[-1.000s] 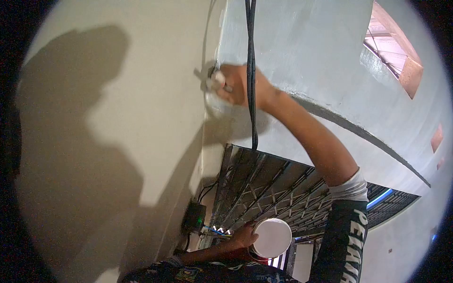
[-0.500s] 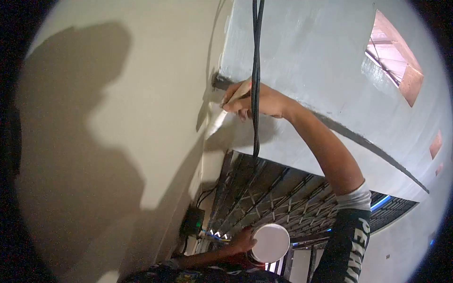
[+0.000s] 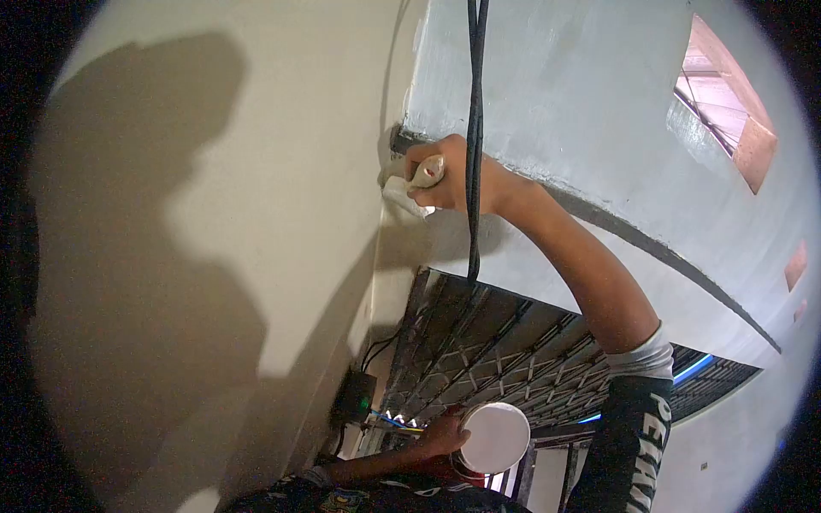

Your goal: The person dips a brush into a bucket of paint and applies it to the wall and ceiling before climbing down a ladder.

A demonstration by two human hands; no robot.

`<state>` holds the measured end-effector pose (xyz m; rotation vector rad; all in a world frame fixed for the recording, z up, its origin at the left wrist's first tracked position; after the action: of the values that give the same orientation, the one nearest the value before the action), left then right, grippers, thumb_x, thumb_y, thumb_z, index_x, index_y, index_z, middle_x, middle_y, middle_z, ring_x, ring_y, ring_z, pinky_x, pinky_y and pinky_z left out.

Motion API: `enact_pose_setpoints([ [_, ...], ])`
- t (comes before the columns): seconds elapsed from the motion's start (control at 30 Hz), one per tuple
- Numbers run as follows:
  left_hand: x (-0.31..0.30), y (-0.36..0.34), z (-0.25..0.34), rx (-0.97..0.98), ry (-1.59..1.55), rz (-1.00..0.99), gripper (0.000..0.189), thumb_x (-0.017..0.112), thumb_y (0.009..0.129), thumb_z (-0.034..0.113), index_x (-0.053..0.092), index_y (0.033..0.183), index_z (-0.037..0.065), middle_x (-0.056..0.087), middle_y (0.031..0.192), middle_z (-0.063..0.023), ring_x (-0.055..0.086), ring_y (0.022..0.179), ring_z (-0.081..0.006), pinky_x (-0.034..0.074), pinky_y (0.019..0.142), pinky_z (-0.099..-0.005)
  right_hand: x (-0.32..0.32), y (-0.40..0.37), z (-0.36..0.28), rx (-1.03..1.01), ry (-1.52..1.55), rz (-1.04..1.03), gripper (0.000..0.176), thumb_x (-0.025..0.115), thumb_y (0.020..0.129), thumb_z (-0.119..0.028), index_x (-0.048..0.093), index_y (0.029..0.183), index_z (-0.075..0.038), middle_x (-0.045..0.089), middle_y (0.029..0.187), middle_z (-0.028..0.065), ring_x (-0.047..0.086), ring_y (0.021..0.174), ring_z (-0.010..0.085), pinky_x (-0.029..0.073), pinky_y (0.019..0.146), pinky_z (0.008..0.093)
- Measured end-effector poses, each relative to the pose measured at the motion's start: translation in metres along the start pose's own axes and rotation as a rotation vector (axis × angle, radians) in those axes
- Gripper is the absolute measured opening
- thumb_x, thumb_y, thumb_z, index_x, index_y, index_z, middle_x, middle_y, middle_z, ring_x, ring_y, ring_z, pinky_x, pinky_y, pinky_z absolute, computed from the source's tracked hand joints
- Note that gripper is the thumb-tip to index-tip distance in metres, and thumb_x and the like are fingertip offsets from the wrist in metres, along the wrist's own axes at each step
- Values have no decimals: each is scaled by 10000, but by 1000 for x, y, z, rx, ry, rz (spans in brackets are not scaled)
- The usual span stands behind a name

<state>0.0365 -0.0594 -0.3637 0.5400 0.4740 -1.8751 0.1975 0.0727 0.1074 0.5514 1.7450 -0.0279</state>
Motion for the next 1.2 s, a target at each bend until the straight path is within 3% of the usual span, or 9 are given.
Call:
enact_pose_setpoints([
  [0.17,5,2,-7,-138,-135,-107,477,543,864,344,614,1238,58,681,1036,-246,533,1221,-376,384,1084,-468,4,-7,19,420,17,150,280,751,811,-168,626,925,55,681,806,144,685,772,212,527,681,364],
  [0.23,6,2,-7,-50,-59,-38,475,550,859,339,613,1234,54,675,1046,-255,556,1180,-391,400,1065,-476,4,-4,1,110,-219,302,295,738,832,-201,643,947,54,676,831,191,683,770,300,530,706,406],
  [0.5,8,5,-9,31,-62,41,467,567,837,319,615,1203,34,639,1131,-274,586,1124,-419,425,1034,-483,-63,3,-18,8,-379,518,286,656,902,-259,629,896,25,641,718,185,636,664,344,491,631,421],
  [0.53,6,6,-8,73,-71,94,467,558,840,319,614,1198,26,646,1107,-271,587,1119,-420,426,1034,-482,-73,4,-26,4,-244,475,273,685,906,-251,676,977,12,686,842,146,642,718,229,522,693,363],
  [0.8,-6,1,0,-4,-8,-6,461,546,841,325,615,1199,41,661,1074,-254,591,1121,-403,391,1071,-471,6,17,4,65,-315,117,314,698,889,-301,665,897,11,649,759,173,630,670,246,497,653,388],
  [0.87,-25,-9,19,-112,0,-179,462,543,847,337,624,1193,42,666,1064,-251,579,1150,-395,368,1093,-465,10,14,-5,-212,-431,233,318,706,875,-317,632,852,-9,603,694,172,604,631,284,480,643,424],
  [0.97,-6,0,0,-13,-129,19,463,541,853,336,626,1207,49,674,1048,-245,571,1157,-403,363,1098,-470,-22,16,-27,-289,-638,328,271,659,887,-265,567,936,-16,601,709,178,613,677,360,491,651,451],
  [1.0,4,6,-10,-19,-130,20,463,541,853,336,626,1207,49,674,1048,-245,571,1157,-403,363,1098,-470,-37,13,-32,-442,-717,538,279,674,878,-278,576,885,-17,590,702,182,587,634,347,477,607,431],
  [1.2,5,6,-7,-57,21,-128,474,559,847,341,623,1241,84,677,1088,-226,518,1241,-372,351,1114,-457,-51,7,-34,-37,-393,432,334,710,879,-309,666,929,19,655,737,146,585,608,223,488,588,368],
])
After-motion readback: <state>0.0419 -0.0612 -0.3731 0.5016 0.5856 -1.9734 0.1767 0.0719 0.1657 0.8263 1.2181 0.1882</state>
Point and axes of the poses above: each hand's wrist, its own y-axis towards the middle knuckle, its own x-axis out of the palm, z = x × y, the point moved 7 cm from there along y, towards the middle knuckle
